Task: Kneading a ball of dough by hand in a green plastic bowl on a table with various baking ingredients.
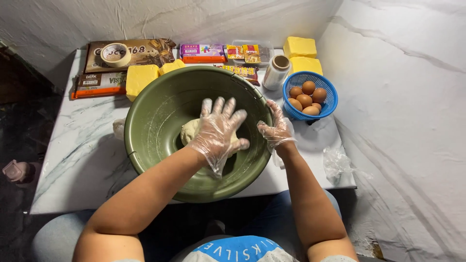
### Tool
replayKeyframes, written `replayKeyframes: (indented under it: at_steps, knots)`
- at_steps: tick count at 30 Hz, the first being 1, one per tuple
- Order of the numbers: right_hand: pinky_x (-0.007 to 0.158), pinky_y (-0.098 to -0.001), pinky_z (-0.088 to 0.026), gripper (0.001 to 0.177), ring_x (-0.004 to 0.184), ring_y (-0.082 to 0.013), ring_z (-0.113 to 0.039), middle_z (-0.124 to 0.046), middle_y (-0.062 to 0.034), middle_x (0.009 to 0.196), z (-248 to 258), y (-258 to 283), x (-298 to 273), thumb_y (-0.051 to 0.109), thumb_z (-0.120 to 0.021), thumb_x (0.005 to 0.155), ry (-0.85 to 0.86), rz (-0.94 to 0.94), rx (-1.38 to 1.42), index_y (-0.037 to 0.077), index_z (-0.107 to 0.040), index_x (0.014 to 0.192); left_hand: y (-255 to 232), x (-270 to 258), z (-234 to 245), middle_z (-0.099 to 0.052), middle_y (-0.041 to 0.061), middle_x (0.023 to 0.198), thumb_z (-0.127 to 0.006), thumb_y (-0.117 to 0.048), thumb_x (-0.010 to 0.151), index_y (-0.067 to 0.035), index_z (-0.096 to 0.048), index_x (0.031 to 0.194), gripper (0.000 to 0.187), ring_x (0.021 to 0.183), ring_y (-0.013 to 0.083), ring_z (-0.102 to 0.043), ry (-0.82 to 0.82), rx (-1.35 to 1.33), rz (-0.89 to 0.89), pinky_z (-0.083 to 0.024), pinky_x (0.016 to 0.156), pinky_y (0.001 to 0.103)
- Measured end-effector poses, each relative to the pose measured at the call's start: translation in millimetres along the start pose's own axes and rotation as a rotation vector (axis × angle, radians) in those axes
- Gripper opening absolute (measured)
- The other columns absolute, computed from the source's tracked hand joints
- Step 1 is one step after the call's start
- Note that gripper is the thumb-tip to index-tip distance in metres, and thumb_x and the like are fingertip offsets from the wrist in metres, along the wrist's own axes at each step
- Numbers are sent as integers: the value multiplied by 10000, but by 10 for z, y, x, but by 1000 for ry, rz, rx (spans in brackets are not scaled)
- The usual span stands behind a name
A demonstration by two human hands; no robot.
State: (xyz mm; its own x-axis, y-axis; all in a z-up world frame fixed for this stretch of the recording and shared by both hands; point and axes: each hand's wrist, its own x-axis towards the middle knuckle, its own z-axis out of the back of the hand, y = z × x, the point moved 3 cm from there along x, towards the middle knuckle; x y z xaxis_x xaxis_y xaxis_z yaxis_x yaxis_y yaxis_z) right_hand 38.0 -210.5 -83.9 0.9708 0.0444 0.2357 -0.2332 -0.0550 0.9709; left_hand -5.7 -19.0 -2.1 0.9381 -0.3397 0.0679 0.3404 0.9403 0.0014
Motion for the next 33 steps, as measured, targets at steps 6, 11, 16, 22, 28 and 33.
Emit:
replayKeyframes:
  at_steps: [6, 11, 16, 22, 28, 33]
  knots:
    - [879, -484, -533, 698, 1097, -348, -682, -723, -145, 1170, -90, 214, 10, 211, -669, 768, -46, -328, -558, 385, -559, 1435, -179, -97, -68, -279, 8, 1681, -457, -610, 965, -417, -342, 1532, 610, 1532, 377, -179, 442, 416, -329, -32, 1203, 678]
    - [845, -532, -524, 714, 1102, -370, -671, -725, -163, 1137, -14, 273, 39, 188, -614, 760, 6, -344, -619, 429, -542, 1428, -111, 24, -470, -9, 286, 1691, -614, -609, 960, -286, 30, 1669, 1012, 1429, 674, -171, 817, 274, 2, -313, 1039, 806]
    - [908, -532, -522, 727, 1128, -375, -658, -723, -157, 1157, -24, 316, 27, 208, -616, 760, 32, -345, -670, 466, -524, 1433, 106, 367, -811, -115, 255, 1659, -578, -628, 954, -254, -89, 1624, 910, 1440, 601, -220, 773, 129, 5, -303, 1088, 735]
    - [889, -537, -520, 737, 1132, -384, -654, -720, -163, 1173, 8, 280, 49, 204, -621, 735, 39, -303, -611, 425, -539, 1434, 644, 837, -1089, -296, 204, 1605, -517, -661, 945, -198, -294, 1546, 791, 1457, 477, -303, 679, -123, 26, -285, 1172, 612]
    - [853, -514, -525, 757, 1095, -368, -671, -730, -124, 1157, 4, 209, 53, 194, -626, 716, 31, -349, -609, 439, -541, 1426, 1412, 835, -1477, -478, 153, 1551, -456, -694, 935, -142, -499, 1469, 769, 1475, 353, -388, 569, -378, 49, -267, 1256, 489]
    - [839, -467, -527, 779, 1067, -322, -686, -736, -78, 1146, 78, 7, 131, 173, -645, 708, -27, -383, -589, 443, -537, 1430, 1039, 57, -168, -467, 271, 1546, -454, -639, 899, 2, -533, 1453, 851, 1501, 425, -342, 621, -634, 147, -185, 1314, 484]
